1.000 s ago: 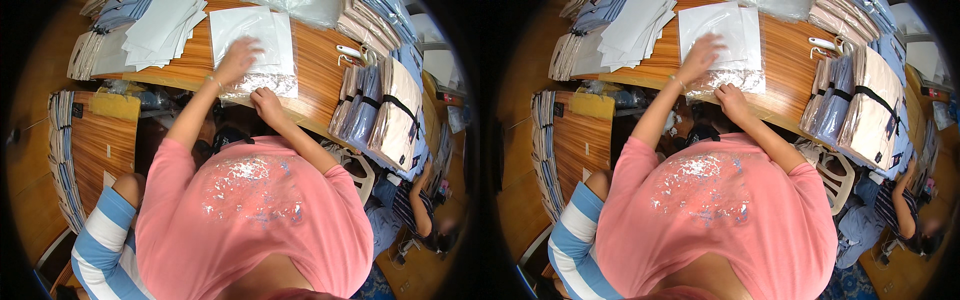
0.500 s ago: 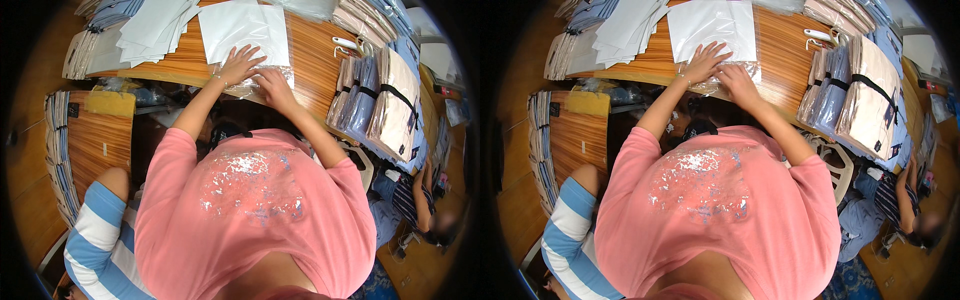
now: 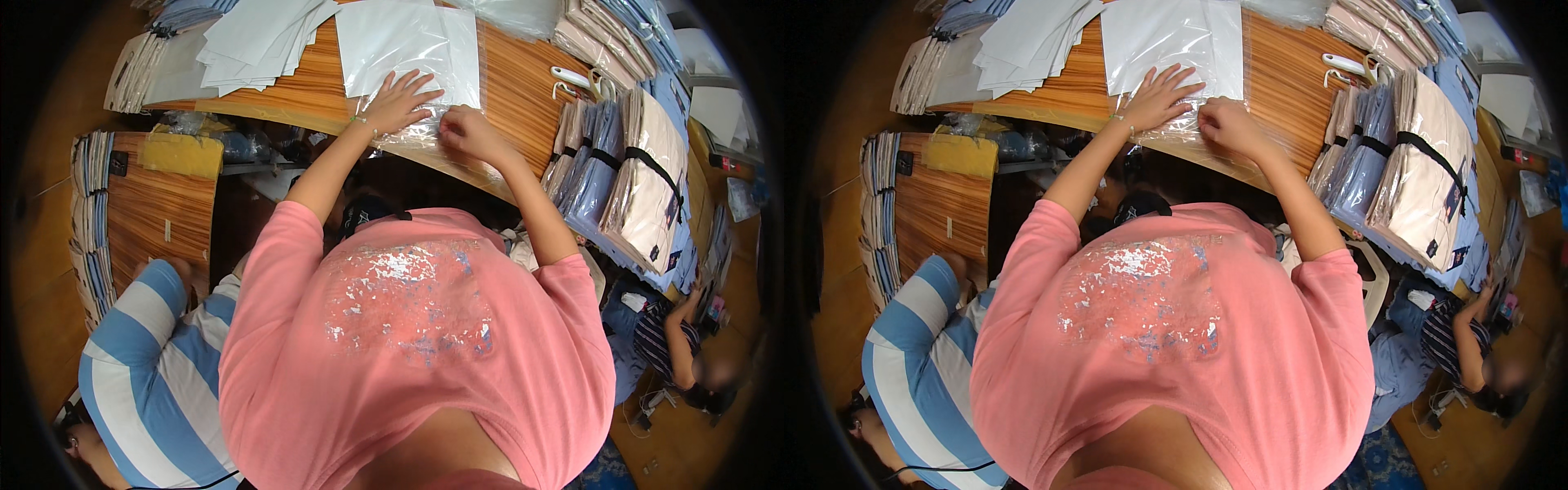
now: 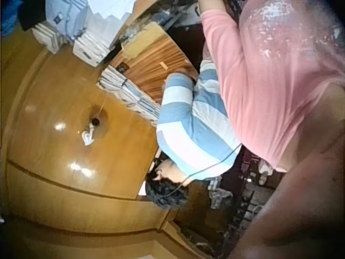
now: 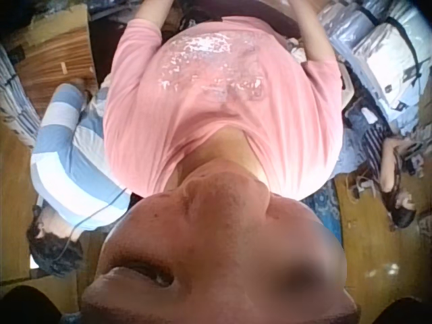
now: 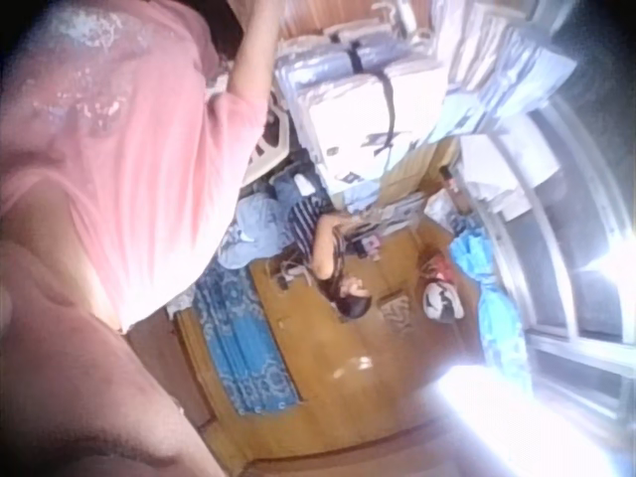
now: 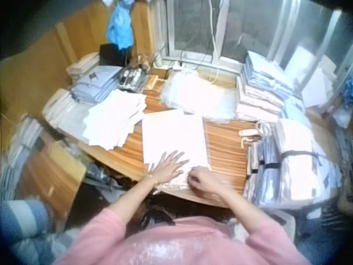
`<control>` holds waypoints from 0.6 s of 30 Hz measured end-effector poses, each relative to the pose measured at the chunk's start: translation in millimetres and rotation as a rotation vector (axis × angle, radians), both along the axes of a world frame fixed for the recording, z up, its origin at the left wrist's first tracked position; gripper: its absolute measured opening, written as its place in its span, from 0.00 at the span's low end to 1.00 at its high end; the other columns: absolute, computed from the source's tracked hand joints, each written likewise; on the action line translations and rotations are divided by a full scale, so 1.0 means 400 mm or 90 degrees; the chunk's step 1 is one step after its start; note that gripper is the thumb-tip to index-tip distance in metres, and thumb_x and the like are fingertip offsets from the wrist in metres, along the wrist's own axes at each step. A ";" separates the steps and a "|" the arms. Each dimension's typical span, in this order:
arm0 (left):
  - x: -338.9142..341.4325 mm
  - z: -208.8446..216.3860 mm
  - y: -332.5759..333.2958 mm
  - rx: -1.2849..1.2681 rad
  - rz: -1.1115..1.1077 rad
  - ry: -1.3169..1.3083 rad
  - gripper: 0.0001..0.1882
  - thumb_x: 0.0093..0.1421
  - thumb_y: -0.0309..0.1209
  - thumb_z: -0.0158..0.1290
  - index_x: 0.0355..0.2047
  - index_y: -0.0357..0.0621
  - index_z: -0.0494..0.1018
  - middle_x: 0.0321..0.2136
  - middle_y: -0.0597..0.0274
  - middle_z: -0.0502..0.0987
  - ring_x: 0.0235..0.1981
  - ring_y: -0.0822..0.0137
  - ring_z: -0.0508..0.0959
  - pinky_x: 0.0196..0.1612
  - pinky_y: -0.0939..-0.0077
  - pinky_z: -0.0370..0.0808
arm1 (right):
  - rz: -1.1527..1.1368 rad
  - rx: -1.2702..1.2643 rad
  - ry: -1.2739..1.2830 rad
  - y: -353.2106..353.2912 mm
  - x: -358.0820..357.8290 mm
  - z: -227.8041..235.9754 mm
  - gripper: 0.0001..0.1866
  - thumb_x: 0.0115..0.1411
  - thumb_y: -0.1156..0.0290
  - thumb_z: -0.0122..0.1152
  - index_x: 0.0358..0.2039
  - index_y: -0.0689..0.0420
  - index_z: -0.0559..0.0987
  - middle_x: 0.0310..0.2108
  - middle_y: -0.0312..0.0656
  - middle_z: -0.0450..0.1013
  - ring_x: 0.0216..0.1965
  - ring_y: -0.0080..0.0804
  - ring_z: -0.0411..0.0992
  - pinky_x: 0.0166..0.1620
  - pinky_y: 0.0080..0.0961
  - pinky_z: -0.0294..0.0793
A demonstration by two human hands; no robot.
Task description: The person prepares and packages garments by inserting white cardboard sheets into plastic bags, stacking them, and then unfolding and preparing a cream-colored cloth item.
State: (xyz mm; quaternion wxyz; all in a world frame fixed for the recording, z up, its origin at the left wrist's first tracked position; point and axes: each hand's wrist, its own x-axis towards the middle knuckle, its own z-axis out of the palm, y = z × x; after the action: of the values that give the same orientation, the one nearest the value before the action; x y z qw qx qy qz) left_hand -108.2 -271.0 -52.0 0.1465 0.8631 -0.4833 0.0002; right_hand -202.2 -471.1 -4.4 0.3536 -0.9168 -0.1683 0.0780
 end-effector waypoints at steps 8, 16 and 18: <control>0.002 0.000 -0.001 0.006 -0.006 0.013 0.25 0.63 0.50 0.39 0.61 0.71 0.56 0.64 0.65 0.52 0.65 0.58 0.48 0.64 0.47 0.40 | -0.466 0.467 0.316 -0.020 -0.126 -0.054 0.06 0.56 0.72 0.56 0.26 0.60 0.73 0.18 0.37 0.72 0.16 0.20 0.67 0.20 0.15 0.67; -0.045 0.092 -0.023 -0.148 -0.170 -0.124 0.22 0.55 0.31 0.51 0.52 0.57 0.69 0.52 0.61 0.67 0.52 0.57 0.68 0.53 0.61 0.66 | -0.478 0.439 0.363 -0.025 -0.125 -0.040 0.04 0.57 0.72 0.52 0.27 0.57 0.71 0.18 0.37 0.72 0.14 0.19 0.65 0.15 0.15 0.62; -0.095 0.081 -0.037 -0.144 -0.157 0.049 0.21 0.56 0.32 0.51 0.52 0.52 0.68 0.50 0.61 0.69 0.51 0.57 0.68 0.52 0.63 0.66 | -0.473 0.491 0.381 -0.021 -0.125 -0.036 0.04 0.57 0.71 0.52 0.27 0.57 0.71 0.18 0.36 0.72 0.13 0.19 0.65 0.15 0.15 0.62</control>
State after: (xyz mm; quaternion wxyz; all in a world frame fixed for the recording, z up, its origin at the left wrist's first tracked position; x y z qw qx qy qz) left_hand -146.1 -285.6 -19.8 0.2599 0.7749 -0.5762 0.0032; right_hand -252.2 -479.3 -18.8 0.6954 -0.6584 0.2533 0.1371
